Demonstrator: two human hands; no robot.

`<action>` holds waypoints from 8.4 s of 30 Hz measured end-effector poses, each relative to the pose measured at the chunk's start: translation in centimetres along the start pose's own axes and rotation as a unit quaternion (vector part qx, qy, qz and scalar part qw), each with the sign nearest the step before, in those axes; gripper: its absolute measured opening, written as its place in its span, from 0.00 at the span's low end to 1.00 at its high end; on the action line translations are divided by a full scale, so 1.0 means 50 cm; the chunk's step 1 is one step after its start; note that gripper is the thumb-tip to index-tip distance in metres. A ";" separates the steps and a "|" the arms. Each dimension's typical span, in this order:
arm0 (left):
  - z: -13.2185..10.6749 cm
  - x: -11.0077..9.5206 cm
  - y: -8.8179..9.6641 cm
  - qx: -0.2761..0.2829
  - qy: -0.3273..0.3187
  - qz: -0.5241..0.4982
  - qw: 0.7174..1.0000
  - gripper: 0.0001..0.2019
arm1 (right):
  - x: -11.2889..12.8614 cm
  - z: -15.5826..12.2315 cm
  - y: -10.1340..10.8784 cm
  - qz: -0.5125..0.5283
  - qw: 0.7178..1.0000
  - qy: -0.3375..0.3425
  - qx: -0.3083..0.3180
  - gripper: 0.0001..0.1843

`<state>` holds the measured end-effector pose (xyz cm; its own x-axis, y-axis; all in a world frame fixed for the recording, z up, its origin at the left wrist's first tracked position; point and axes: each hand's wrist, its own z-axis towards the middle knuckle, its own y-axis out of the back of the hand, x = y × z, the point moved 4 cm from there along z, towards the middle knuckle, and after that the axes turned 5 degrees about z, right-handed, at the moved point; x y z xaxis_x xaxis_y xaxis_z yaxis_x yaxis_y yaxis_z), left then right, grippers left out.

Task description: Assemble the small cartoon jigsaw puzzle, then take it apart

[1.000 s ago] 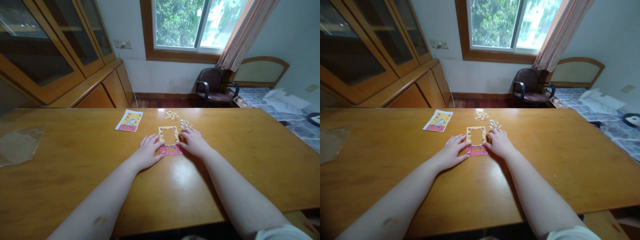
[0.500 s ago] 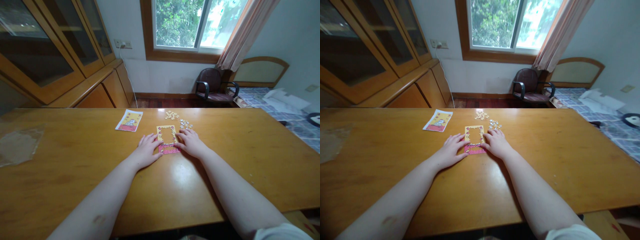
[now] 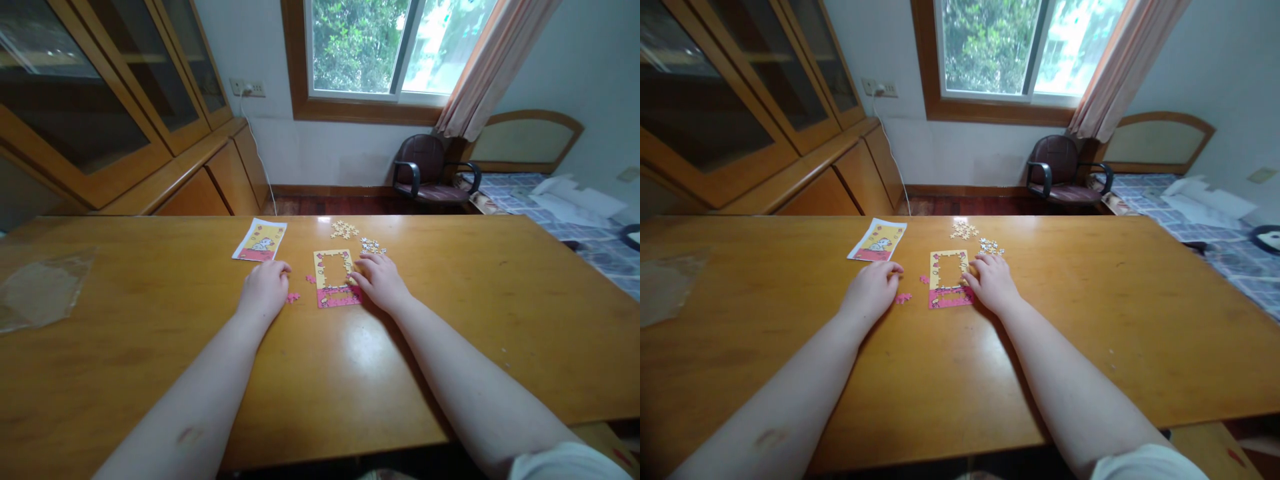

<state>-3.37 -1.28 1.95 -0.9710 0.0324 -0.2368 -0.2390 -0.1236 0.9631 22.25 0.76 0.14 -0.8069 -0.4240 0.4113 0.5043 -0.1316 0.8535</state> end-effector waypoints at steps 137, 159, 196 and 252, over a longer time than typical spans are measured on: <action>-0.027 -0.076 -0.037 0.131 -0.191 -0.089 0.969 0.12 | 0.072 -0.023 -0.001 0.064 0.976 0.140 0.154 0.09; -0.026 -0.078 -0.033 0.135 -0.187 -0.092 0.969 0.12 | 0.061 -0.016 0.008 0.059 0.980 0.096 0.163 0.04; -0.027 -0.076 -0.037 0.138 -0.187 -0.100 0.968 0.12 | 0.028 -0.005 0.001 0.052 0.992 0.035 0.111 0.08; -0.012 -0.020 -0.027 0.123 -0.083 -0.119 0.982 0.05 | 0.032 -0.002 0.003 0.059 0.993 0.046 0.092 0.13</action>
<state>-2.06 -1.71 0.80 -0.8687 0.1956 -0.4552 -0.4323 0.1495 0.8893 21.07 -0.03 0.89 -0.7096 -0.5078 0.4885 0.5224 0.0861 0.8484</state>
